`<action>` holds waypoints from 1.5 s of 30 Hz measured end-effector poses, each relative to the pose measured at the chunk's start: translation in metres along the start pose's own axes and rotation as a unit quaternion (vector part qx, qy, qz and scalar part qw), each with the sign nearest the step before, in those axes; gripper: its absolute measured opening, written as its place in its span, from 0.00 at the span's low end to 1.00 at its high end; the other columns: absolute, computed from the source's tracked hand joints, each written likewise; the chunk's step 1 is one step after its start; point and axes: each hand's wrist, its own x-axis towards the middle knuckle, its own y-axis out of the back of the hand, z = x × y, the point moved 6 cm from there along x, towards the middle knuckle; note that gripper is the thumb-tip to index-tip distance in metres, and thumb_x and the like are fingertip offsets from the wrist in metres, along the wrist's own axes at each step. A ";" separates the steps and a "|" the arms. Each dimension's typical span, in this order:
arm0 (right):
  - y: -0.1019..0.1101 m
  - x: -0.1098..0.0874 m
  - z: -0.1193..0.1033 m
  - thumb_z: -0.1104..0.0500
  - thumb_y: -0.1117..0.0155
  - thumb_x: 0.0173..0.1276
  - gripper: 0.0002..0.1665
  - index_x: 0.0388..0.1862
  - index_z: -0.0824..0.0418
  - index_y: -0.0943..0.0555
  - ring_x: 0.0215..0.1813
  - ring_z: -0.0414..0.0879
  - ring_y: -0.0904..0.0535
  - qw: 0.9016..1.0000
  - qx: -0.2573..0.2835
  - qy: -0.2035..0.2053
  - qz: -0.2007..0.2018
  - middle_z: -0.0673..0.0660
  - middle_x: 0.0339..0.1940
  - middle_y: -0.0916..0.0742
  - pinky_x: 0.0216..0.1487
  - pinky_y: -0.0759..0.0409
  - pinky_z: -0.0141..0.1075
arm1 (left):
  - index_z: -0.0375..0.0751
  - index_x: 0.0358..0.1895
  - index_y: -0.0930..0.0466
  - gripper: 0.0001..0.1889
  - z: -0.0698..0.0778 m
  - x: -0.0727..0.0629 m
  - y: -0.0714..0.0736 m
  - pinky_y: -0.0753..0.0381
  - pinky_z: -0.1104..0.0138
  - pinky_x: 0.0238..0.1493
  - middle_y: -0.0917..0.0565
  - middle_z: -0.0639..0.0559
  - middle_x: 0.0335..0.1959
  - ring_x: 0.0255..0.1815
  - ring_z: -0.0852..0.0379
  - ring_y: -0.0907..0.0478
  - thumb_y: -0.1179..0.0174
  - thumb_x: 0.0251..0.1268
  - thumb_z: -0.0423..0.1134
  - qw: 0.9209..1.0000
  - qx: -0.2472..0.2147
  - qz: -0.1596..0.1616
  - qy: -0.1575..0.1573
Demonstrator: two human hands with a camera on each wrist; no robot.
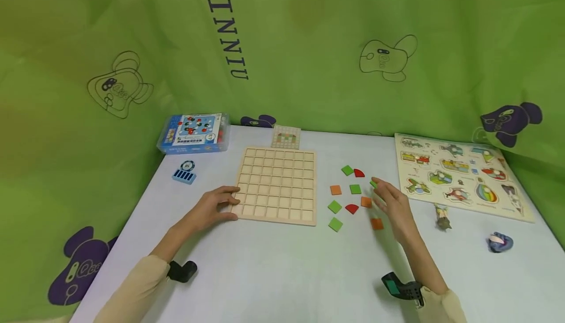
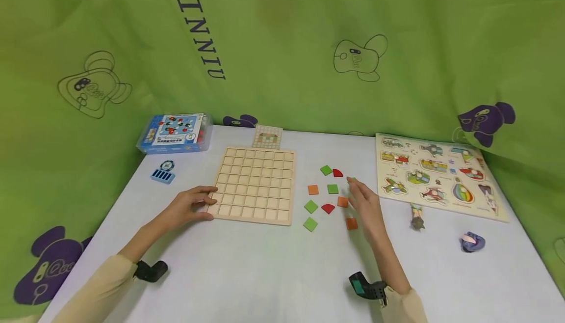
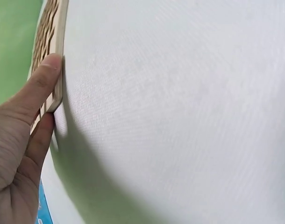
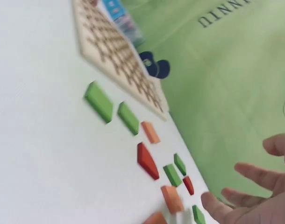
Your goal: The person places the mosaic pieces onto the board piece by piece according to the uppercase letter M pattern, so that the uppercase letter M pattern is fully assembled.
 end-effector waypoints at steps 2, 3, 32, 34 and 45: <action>0.000 0.005 0.002 0.45 0.59 0.79 0.37 0.72 0.72 0.44 0.72 0.58 0.41 0.999 0.039 -0.024 -0.004 0.66 0.74 0.41 0.67 0.37 0.43 | 0.35 0.40 0.16 0.17 0.000 0.002 0.000 0.27 0.52 0.60 0.25 0.38 0.60 0.62 0.38 0.29 0.26 0.45 0.37 1.000 -0.007 -0.001 -0.003; -0.001 0.008 0.003 0.45 0.59 0.79 0.37 0.73 0.72 0.45 0.71 0.56 0.39 0.998 0.057 -0.034 -0.006 0.66 0.75 0.42 0.67 0.37 0.41 | 0.36 0.38 0.16 0.16 0.000 0.003 0.000 0.25 0.53 0.59 0.25 0.38 0.59 0.61 0.39 0.29 0.26 0.45 0.36 1.000 -0.011 -0.002 -0.004; -0.029 0.125 0.001 0.60 0.59 0.78 0.32 0.75 0.69 0.53 0.68 0.47 0.35 0.984 0.144 -0.091 -0.048 0.67 0.75 0.46 0.71 0.40 0.35 | 0.35 0.31 0.25 0.15 0.004 0.006 0.000 0.24 0.55 0.57 0.27 0.34 0.58 0.58 0.39 0.28 0.26 0.43 0.33 0.999 -0.040 0.001 -0.018; -0.033 0.133 0.000 0.62 0.57 0.78 0.32 0.75 0.71 0.51 0.70 0.51 0.37 0.990 0.099 -0.077 -0.063 0.69 0.73 0.43 0.70 0.38 0.36 | 0.35 0.31 0.24 0.15 0.004 0.007 0.000 0.23 0.56 0.57 0.27 0.34 0.58 0.58 0.39 0.28 0.26 0.43 0.33 0.999 -0.041 -0.001 -0.018; -0.039 0.155 -0.004 0.75 0.45 0.68 0.28 0.66 0.77 0.37 0.65 0.64 0.32 0.983 -0.129 0.032 -0.128 0.74 0.63 0.28 0.56 0.23 0.30 | 0.35 0.32 0.24 0.14 -0.002 0.004 -0.002 0.22 0.60 0.56 0.28 0.35 0.59 0.60 0.39 0.29 0.27 0.45 0.31 0.997 -0.076 -0.017 0.014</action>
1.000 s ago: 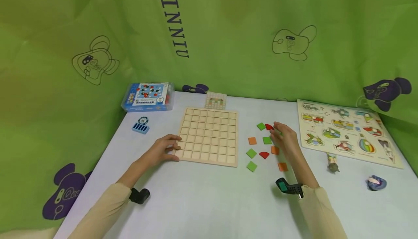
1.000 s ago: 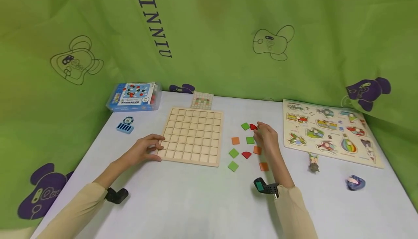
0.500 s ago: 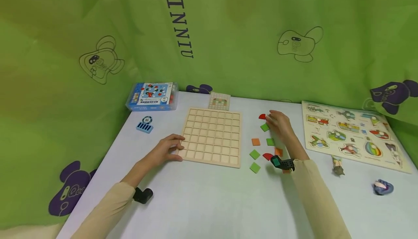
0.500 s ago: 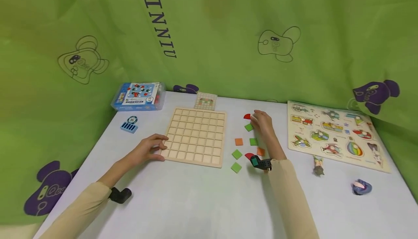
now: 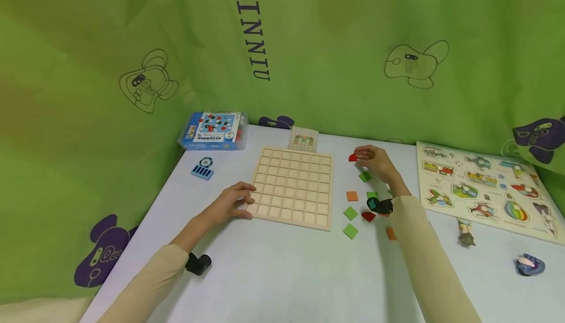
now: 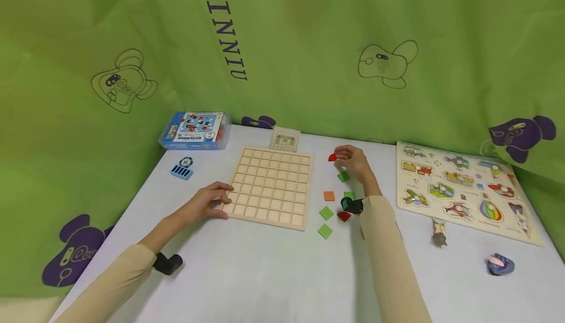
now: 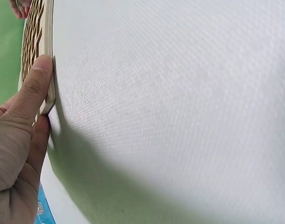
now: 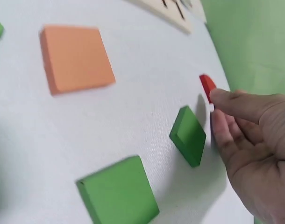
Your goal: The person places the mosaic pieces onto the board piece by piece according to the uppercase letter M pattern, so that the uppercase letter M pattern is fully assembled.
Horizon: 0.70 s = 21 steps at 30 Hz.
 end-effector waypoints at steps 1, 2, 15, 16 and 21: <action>0.000 0.001 0.000 0.75 0.44 0.68 0.27 0.65 0.77 0.36 0.64 0.64 0.31 1.000 -0.006 0.004 -0.001 0.75 0.62 0.28 0.56 0.23 0.29 | 0.36 0.32 0.24 0.14 0.000 0.000 0.000 0.22 0.60 0.56 0.28 0.36 0.59 0.60 0.39 0.29 0.27 0.45 0.32 1.000 0.003 0.000 0.001; 0.001 0.002 0.000 0.75 0.43 0.67 0.27 0.64 0.77 0.35 0.63 0.64 0.30 1.000 -0.013 0.006 0.000 0.75 0.62 0.27 0.55 0.23 0.29 | 0.36 0.32 0.24 0.14 0.000 0.000 0.000 0.22 0.60 0.56 0.28 0.36 0.59 0.60 0.39 0.29 0.27 0.45 0.32 1.000 0.005 0.000 0.002; 0.011 0.003 0.013 0.70 0.37 0.65 0.20 0.55 0.74 0.25 0.41 0.37 0.21 0.995 -0.053 0.035 0.076 0.73 0.51 0.19 0.42 0.23 0.20 | 0.36 0.32 0.25 0.14 0.003 0.002 -0.002 0.22 0.60 0.57 0.28 0.36 0.59 0.60 0.39 0.29 0.27 0.46 0.32 1.000 -0.005 0.000 0.006; 0.010 0.002 0.013 0.69 0.37 0.65 0.20 0.55 0.73 0.25 0.40 0.36 0.21 0.994 -0.057 0.034 0.083 0.72 0.51 0.18 0.41 0.23 0.19 | 0.36 0.32 0.25 0.14 0.002 0.001 -0.002 0.22 0.60 0.57 0.28 0.36 0.59 0.59 0.39 0.29 0.27 0.45 0.32 1.000 -0.006 0.001 0.007; 0.003 -0.002 0.010 0.68 0.35 0.64 0.19 0.54 0.72 0.23 0.42 0.41 0.19 0.990 -0.059 0.044 0.124 0.71 0.50 0.17 0.40 0.24 0.18 | 0.34 0.32 0.25 0.14 0.001 -0.002 -0.001 0.22 0.60 0.56 0.29 0.36 0.60 0.57 0.40 0.27 0.27 0.45 0.31 1.000 -0.011 0.006 0.011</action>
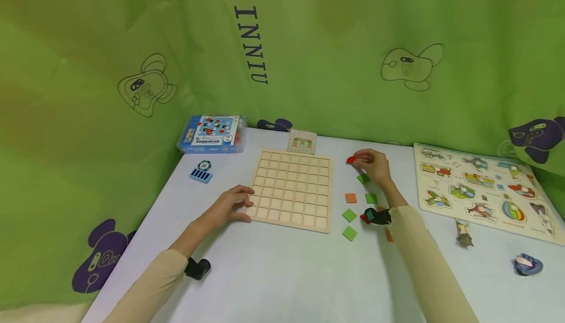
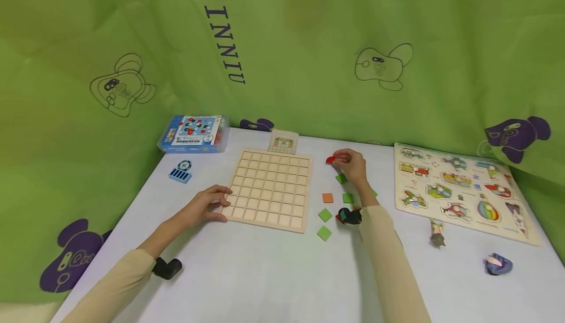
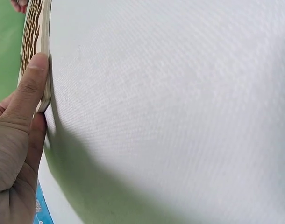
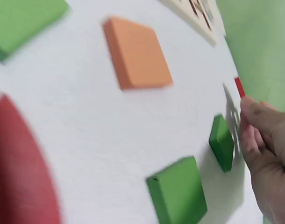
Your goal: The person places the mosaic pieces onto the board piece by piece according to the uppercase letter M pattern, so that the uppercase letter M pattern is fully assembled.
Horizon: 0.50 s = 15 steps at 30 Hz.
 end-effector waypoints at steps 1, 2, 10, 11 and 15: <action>-0.001 -0.002 -0.002 0.69 0.35 0.64 0.19 0.53 0.73 0.23 0.43 0.43 0.19 1.000 0.008 0.005 0.008 0.71 0.50 0.17 0.40 0.23 0.18 | 0.34 0.33 0.24 0.14 0.000 -0.001 0.000 0.22 0.59 0.56 0.28 0.36 0.59 0.57 0.40 0.26 0.27 0.45 0.32 1.000 0.003 0.001 -0.002; -0.002 -0.004 -0.004 0.69 0.35 0.63 0.19 0.53 0.73 0.23 0.44 0.44 0.18 1.000 0.014 0.011 0.016 0.71 0.49 0.17 0.41 0.23 0.18 | 0.34 0.33 0.23 0.14 0.000 -0.001 0.000 0.22 0.59 0.55 0.28 0.36 0.59 0.56 0.40 0.26 0.27 0.45 0.32 1.000 0.012 0.004 -0.007; -0.018 -0.024 -0.025 0.70 0.34 0.62 0.17 0.51 0.73 0.21 0.41 0.42 0.18 0.996 0.069 0.036 0.046 0.70 0.47 0.16 0.40 0.22 0.19 | 0.33 0.38 0.18 0.17 0.000 -0.001 0.000 0.24 0.54 0.56 0.26 0.38 0.57 0.57 0.42 0.27 0.27 0.44 0.36 0.997 0.063 0.016 -0.029; -0.021 -0.026 -0.026 0.70 0.34 0.62 0.17 0.51 0.73 0.21 0.41 0.42 0.18 0.996 0.072 0.037 0.047 0.70 0.47 0.16 0.41 0.22 0.19 | 0.33 0.38 0.18 0.17 0.000 0.000 0.000 0.24 0.54 0.56 0.26 0.38 0.57 0.57 0.42 0.27 0.27 0.44 0.37 0.997 0.064 0.015 -0.030; -0.036 -0.033 -0.034 0.70 0.33 0.61 0.17 0.50 0.72 0.21 0.45 0.52 0.17 0.994 0.092 0.045 0.040 0.69 0.47 0.15 0.43 0.22 0.20 | 0.34 0.36 0.18 0.16 0.001 0.000 0.000 0.24 0.54 0.56 0.25 0.38 0.57 0.57 0.41 0.27 0.27 0.44 0.37 0.997 0.061 0.015 -0.033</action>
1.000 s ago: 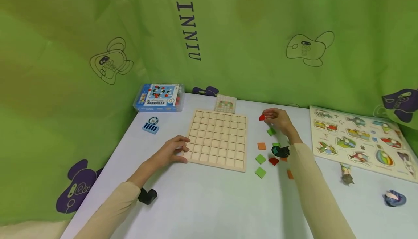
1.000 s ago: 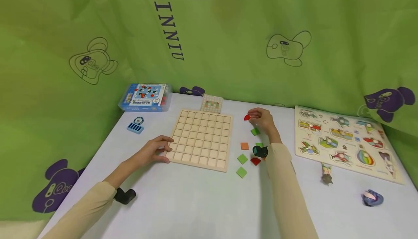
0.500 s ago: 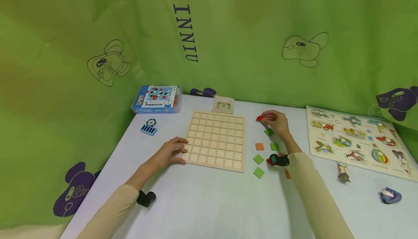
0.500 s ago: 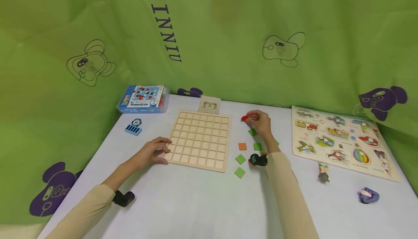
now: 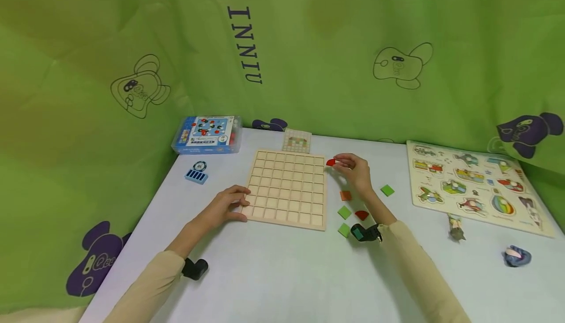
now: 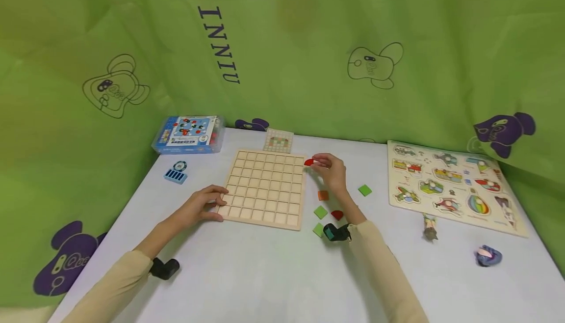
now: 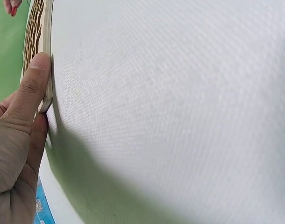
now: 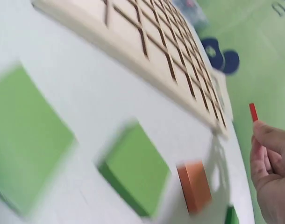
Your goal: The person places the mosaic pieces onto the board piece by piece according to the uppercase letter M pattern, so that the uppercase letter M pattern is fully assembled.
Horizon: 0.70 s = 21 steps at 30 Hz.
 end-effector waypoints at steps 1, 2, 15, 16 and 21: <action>-0.006 -0.001 -0.002 0.70 0.34 0.61 0.17 0.50 0.72 0.21 0.47 0.56 0.18 1.000 0.009 0.002 -0.005 0.70 0.47 0.16 0.43 0.21 0.21 | 0.34 0.36 0.19 0.16 0.000 0.000 0.001 0.24 0.53 0.56 0.25 0.38 0.57 0.57 0.41 0.27 0.27 0.44 0.37 1.000 0.000 0.002 -0.001; -0.012 -0.002 -0.004 0.71 0.34 0.62 0.17 0.50 0.73 0.21 0.48 0.58 0.18 1.000 0.013 0.004 -0.012 0.70 0.47 0.16 0.43 0.21 0.22 | 0.34 0.36 0.18 0.16 0.000 -0.001 0.002 0.24 0.53 0.56 0.25 0.38 0.57 0.57 0.41 0.27 0.27 0.43 0.37 1.000 0.000 0.003 -0.002; -0.103 -0.006 -0.023 0.73 0.32 0.58 0.15 0.45 0.72 0.19 0.46 0.59 0.17 0.997 0.029 0.031 -0.062 0.68 0.44 0.15 0.44 0.17 0.31 | 0.32 0.37 0.18 0.16 0.002 -0.003 0.006 0.25 0.51 0.57 0.25 0.37 0.56 0.57 0.40 0.27 0.26 0.43 0.35 1.000 0.006 0.011 -0.013; -0.109 -0.006 -0.024 0.74 0.32 0.57 0.15 0.45 0.73 0.19 0.45 0.59 0.17 0.997 0.028 0.037 -0.065 0.68 0.44 0.14 0.43 0.17 0.32 | 0.33 0.36 0.18 0.16 0.001 -0.003 0.005 0.25 0.51 0.57 0.25 0.37 0.56 0.57 0.40 0.27 0.26 0.43 0.34 1.000 0.002 0.011 -0.012; -0.135 -0.005 -0.029 0.75 0.30 0.54 0.15 0.42 0.73 0.19 0.41 0.58 0.16 0.996 0.019 0.056 -0.068 0.68 0.39 0.14 0.41 0.16 0.34 | 0.36 0.35 0.19 0.15 0.000 -0.002 0.001 0.25 0.53 0.57 0.25 0.37 0.57 0.57 0.41 0.27 0.26 0.44 0.35 1.000 -0.008 0.003 -0.002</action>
